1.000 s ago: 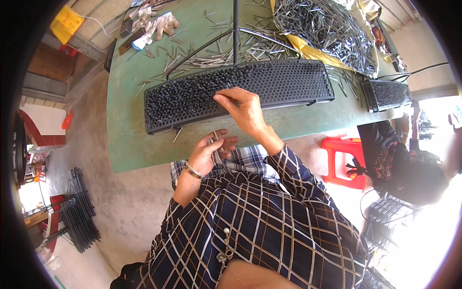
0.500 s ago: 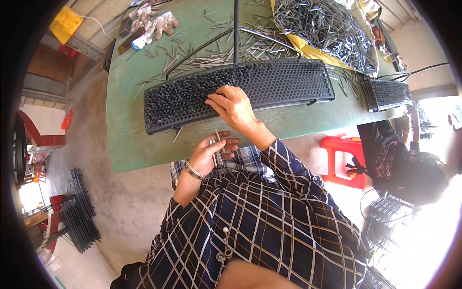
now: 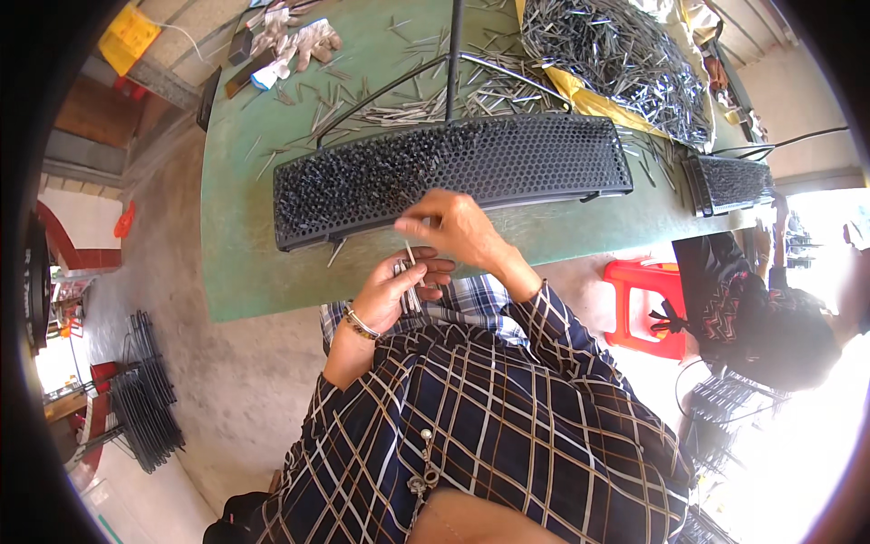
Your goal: Insert metal pins into a perforated plastic template on a workbench.
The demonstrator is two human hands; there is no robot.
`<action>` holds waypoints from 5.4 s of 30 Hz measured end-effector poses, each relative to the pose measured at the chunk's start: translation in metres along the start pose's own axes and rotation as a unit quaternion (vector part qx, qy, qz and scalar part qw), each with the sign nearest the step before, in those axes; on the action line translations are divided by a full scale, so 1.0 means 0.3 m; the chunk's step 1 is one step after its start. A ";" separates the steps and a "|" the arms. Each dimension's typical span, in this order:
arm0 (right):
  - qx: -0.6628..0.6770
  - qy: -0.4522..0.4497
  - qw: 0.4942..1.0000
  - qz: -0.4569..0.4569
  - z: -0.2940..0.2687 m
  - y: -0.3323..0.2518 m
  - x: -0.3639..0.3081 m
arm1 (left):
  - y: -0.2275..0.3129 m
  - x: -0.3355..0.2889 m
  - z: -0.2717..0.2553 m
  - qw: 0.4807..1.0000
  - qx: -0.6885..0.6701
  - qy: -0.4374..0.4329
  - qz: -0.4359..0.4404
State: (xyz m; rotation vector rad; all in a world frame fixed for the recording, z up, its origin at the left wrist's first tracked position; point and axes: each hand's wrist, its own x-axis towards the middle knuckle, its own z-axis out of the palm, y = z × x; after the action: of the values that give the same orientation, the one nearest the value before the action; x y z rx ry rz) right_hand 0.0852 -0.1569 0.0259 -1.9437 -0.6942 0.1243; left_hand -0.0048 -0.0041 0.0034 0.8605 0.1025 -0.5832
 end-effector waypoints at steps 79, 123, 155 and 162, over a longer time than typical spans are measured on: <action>-0.002 -0.040 0.999 0.028 -0.027 -0.038 -0.056 | 0.006 0.005 -0.013 0.995 -0.098 -0.008 0.011; 0.262 0.131 0.944 0.155 -0.202 0.075 -0.015 | -0.017 0.159 0.052 0.999 -0.009 0.027 -0.020; -0.060 0.160 0.985 -0.023 -0.252 0.157 0.115 | -0.021 0.137 0.074 0.992 -0.092 0.048 -0.071; -0.080 0.114 0.989 -0.057 -0.265 0.140 0.121 | -0.036 0.136 0.062 0.993 -0.080 0.047 -0.070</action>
State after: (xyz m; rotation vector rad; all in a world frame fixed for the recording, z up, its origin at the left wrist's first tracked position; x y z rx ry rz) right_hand 0.1628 -0.2145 0.0351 -2.0252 -0.6778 -0.2274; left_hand 0.0213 -0.0415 -0.0045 0.7289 0.2936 -0.6573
